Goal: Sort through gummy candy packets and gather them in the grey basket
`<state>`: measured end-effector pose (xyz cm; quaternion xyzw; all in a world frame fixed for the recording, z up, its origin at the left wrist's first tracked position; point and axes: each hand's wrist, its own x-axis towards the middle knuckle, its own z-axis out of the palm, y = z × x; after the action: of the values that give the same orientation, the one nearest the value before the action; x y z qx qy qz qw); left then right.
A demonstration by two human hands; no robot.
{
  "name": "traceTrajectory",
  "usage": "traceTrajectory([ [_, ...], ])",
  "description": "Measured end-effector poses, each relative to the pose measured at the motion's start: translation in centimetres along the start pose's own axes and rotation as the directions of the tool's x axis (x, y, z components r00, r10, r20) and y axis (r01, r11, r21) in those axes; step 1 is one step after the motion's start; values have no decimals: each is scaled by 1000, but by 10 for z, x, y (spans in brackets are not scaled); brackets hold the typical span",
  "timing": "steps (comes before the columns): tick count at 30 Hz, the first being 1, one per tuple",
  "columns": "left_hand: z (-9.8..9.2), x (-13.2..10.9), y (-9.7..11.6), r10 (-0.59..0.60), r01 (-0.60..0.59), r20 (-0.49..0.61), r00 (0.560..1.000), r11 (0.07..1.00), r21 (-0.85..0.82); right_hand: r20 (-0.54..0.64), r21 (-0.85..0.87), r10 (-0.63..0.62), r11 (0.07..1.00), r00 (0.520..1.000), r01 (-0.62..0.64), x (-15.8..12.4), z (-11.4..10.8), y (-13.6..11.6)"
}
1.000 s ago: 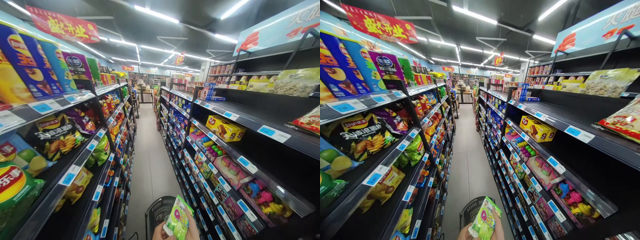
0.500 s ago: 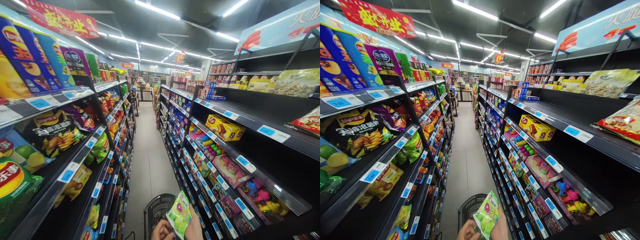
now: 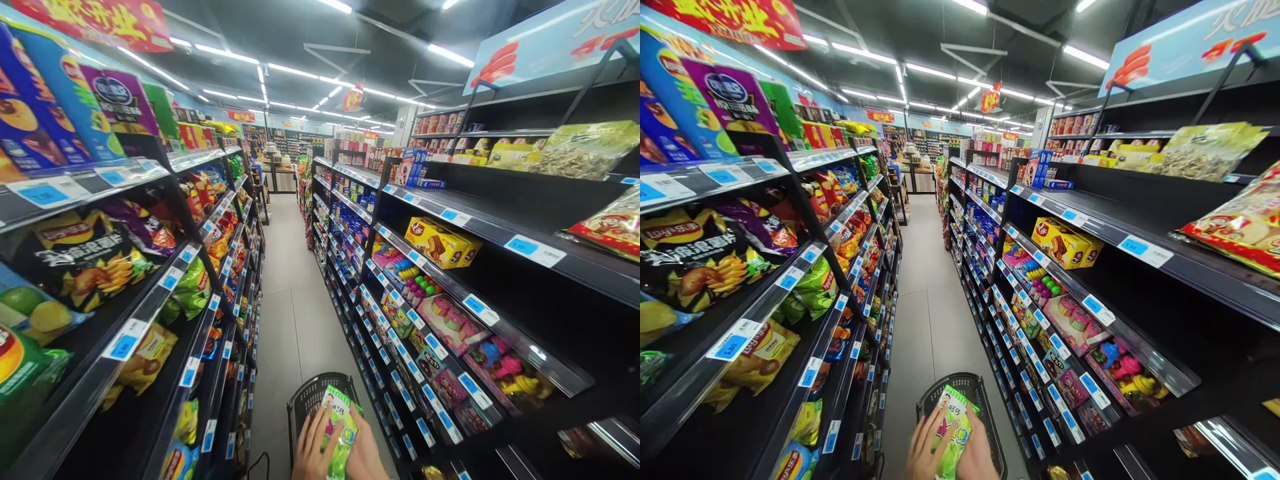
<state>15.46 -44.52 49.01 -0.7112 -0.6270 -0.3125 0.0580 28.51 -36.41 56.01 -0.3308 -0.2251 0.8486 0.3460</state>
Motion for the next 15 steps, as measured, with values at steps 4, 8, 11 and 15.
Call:
traceTrajectory([
  [4, -4, -3, -3, -46, 48, 58, 997, 998, -28, 65, 53, 27, 998, 998, -30, -7, 8, -2],
  [8, -12, 1, 1, -198, 243, 164, 966, 911, -333, 86, 130, -37, 991, 996, 26, -8, 10, -11],
  [11, -19, 2, 10, -400, 528, 344, 849, 641, -558, 51, 145, -30, 989, 998, 22, -4, 5, -9],
  [15, -30, 3, 25, -556, 778, 553, 620, 345, -525, -37, 48, 2, 999, 999, 0, -2, -1, -1],
])
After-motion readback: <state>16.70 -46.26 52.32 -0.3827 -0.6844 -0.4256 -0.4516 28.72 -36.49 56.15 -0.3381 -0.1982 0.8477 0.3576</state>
